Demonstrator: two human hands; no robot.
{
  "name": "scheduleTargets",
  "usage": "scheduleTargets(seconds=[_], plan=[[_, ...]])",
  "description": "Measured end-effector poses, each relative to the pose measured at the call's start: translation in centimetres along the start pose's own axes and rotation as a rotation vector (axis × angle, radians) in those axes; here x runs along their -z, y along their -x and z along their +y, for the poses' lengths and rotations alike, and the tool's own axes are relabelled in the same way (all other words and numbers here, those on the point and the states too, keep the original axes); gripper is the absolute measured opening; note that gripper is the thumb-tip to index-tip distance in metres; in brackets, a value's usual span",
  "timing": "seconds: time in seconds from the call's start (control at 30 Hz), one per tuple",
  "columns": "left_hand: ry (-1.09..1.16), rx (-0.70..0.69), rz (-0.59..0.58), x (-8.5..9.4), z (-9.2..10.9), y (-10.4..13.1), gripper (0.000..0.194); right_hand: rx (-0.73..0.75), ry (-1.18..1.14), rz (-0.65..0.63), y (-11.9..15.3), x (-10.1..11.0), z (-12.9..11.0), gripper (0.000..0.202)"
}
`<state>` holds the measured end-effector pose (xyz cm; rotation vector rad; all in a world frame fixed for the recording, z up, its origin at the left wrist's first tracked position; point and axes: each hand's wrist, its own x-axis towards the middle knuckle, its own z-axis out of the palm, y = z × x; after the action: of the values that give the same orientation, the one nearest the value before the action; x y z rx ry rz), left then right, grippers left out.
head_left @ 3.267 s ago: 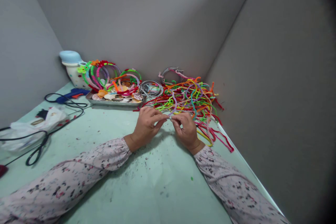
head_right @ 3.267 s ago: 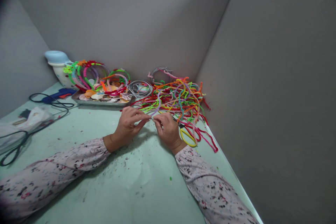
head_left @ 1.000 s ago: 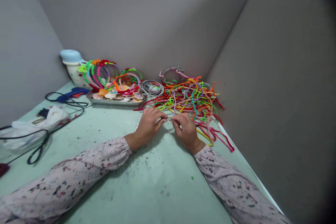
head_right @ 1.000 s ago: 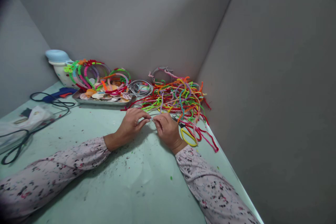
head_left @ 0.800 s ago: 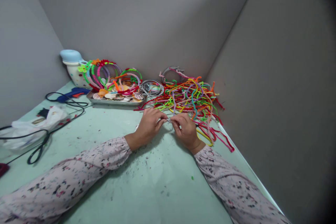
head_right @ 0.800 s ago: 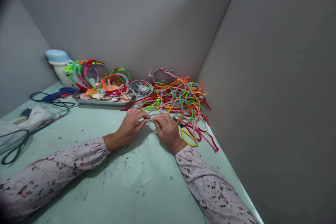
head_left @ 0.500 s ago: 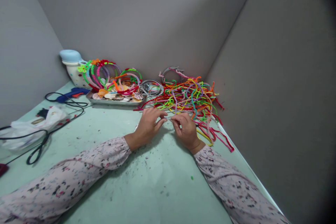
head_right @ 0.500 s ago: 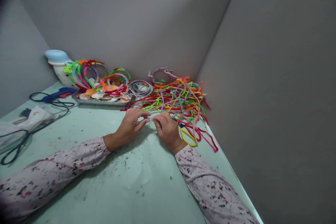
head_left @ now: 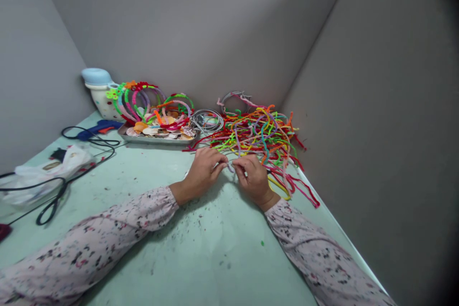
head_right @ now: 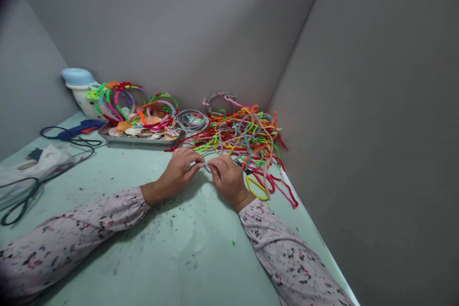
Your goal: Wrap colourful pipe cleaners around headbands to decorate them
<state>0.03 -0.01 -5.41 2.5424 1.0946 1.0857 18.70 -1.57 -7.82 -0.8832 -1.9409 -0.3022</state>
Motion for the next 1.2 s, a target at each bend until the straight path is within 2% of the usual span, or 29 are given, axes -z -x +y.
scheduleTargets(seconds=[0.43, 0.97, 1.2], plan=[[0.151, 0.042, -0.049, 0.47, 0.27, -0.19, 0.019, -0.028, -0.026, 0.041, -0.16, 0.04, 0.03, 0.015], [0.245, 0.081, -0.155, 0.13, -0.07, -0.31, 0.023, -0.016, -0.019, 0.005, 0.06, 0.03, -0.02, 0.014], [0.295, 0.112, -0.117, 0.63, 0.31, -0.26, 0.021, -0.051, -0.036, 0.05, -0.09, 0.07, 0.18, 0.014]])
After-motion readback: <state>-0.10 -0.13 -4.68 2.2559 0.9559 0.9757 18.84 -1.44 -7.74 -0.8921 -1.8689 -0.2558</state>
